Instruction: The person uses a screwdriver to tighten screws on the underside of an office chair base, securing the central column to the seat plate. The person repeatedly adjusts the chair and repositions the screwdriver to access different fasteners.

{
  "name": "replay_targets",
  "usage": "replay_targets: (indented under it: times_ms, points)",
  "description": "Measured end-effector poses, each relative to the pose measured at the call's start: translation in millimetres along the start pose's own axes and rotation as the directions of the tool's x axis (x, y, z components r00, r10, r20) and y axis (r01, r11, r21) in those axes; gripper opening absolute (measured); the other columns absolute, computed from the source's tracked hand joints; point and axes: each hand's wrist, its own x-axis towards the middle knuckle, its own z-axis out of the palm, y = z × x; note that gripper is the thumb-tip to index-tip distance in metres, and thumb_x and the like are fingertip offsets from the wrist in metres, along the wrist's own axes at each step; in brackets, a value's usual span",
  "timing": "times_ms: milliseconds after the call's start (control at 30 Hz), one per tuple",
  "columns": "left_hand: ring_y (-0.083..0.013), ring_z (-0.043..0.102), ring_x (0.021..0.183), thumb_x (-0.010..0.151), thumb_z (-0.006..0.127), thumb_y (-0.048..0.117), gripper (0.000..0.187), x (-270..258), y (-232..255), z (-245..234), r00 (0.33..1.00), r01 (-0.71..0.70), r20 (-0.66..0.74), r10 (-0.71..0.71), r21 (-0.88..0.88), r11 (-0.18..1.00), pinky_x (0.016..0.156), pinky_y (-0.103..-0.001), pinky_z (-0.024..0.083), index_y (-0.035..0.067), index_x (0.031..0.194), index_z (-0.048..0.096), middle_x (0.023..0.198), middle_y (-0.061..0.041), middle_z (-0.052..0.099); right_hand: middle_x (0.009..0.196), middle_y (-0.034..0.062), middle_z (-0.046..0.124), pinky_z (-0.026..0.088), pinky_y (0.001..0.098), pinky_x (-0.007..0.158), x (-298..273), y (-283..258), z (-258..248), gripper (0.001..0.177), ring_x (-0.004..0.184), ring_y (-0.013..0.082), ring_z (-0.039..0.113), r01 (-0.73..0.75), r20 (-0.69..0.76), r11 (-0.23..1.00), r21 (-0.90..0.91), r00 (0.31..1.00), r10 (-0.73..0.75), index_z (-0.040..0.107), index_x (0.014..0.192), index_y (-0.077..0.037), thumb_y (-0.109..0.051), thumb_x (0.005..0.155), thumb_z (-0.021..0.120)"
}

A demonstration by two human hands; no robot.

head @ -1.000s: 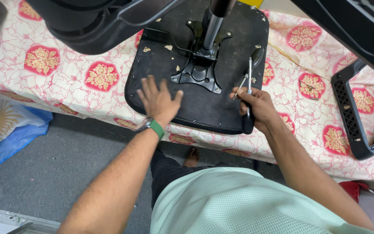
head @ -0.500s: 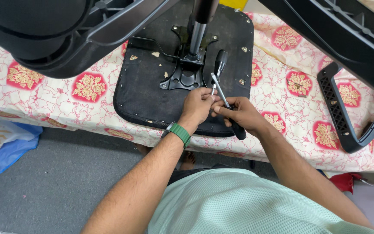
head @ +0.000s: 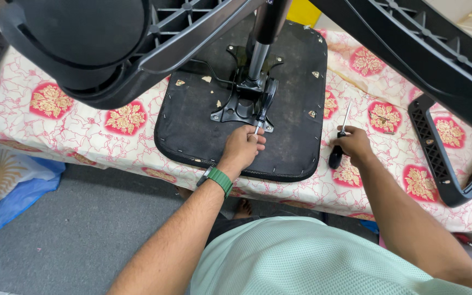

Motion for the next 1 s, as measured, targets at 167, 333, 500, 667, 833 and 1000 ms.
replay_targets:
  times_ms: [167, 333, 500, 667, 833, 1000]
  points:
    - [-0.0127, 0.076, 0.083, 0.101, 0.05, 0.007, 0.024, 0, -2, 0, 1.0, -0.023, 0.004, 0.023, 0.04, 0.999, 0.071, -0.027, 0.061, 0.003, 0.116, 0.069, 0.098, -0.007, 0.078, 0.099, 0.0179, 0.077, 0.058, 0.0366, 0.086, 24, 22, 0, 0.071, 0.087, 0.0284, 0.075, 0.103, -0.141, 0.891, -0.442, 0.973, -0.182, 0.073, 0.124, -0.001, -0.032, 0.065, 0.098]
    - [-0.0128, 0.077, 0.08, 0.099, 0.054, 0.006, 0.022, -8, -3, -2, 0.995, -0.095, -0.007, 0.096, 0.095, 0.991, 0.074, -0.027, 0.062, 0.002, 0.114, 0.071, 0.095, -0.008, 0.079, 0.098, 0.0153, 0.078, 0.059, 0.0368, 0.088, 20, 28, 2, 0.066, 0.088, 0.0282, 0.076, 0.087, -0.171, 0.89, -0.447, 0.969, -0.18, 0.075, 0.122, -0.003, -0.036, 0.067, 0.094]
    - [-0.0117, 0.076, 0.08, 0.098, 0.054, 0.005, 0.023, -24, 0, -3, 0.987, -0.149, -0.038, 0.155, 0.125, 0.981, 0.074, -0.027, 0.062, 0.003, 0.111, 0.073, 0.093, -0.007, 0.08, 0.104, 0.0173, 0.078, 0.056, 0.0406, 0.09, -27, -12, 3, 0.048, 0.095, 0.0294, 0.073, 0.304, -0.28, 0.826, -0.475, 0.837, -0.469, 0.076, 0.121, 0.0, -0.033, 0.088, 0.084]
    - [-0.0125, 0.077, 0.08, 0.098, 0.055, 0.005, 0.022, -34, 10, 2, 0.969, -0.233, -0.039, 0.242, 0.165, 0.958, 0.075, -0.027, 0.062, 0.003, 0.11, 0.074, 0.092, -0.008, 0.08, 0.108, 0.0106, 0.074, 0.056, 0.0341, 0.079, -104, -87, 30, 0.045, 0.092, 0.0188, 0.067, 0.435, -0.17, 0.868, 0.238, 0.899, -0.404, 0.071, 0.128, 0.0, -0.038, 0.106, 0.065]
    - [-0.0157, 0.077, 0.087, 0.095, 0.06, 0.005, 0.023, -34, 23, 6, 0.926, -0.367, -0.002, 0.378, 0.237, 0.899, 0.075, -0.031, 0.062, 0.004, 0.115, 0.072, 0.099, -0.007, 0.079, 0.106, 0.0069, 0.07, 0.065, 0.0313, 0.078, -160, -147, 56, 0.046, 0.095, 0.0157, 0.072, 0.255, 0.069, 0.728, 0.637, 0.921, -0.383, 0.057, 0.13, 0.005, -0.031, 0.103, 0.064]
    - [-0.0213, 0.076, 0.091, 0.089, 0.07, 0.004, 0.022, -26, 30, 0, 0.884, -0.458, 0.046, 0.464, 0.28, 0.844, 0.081, -0.035, 0.061, 0.004, 0.112, 0.074, 0.1, -0.009, 0.077, 0.103, 0.0066, 0.072, 0.065, 0.0284, 0.08, -178, -176, 46, 0.045, 0.098, 0.0139, 0.073, 0.357, -0.012, 0.718, 0.597, 0.899, -0.437, 0.058, 0.135, 0.003, -0.012, 0.097, 0.073]
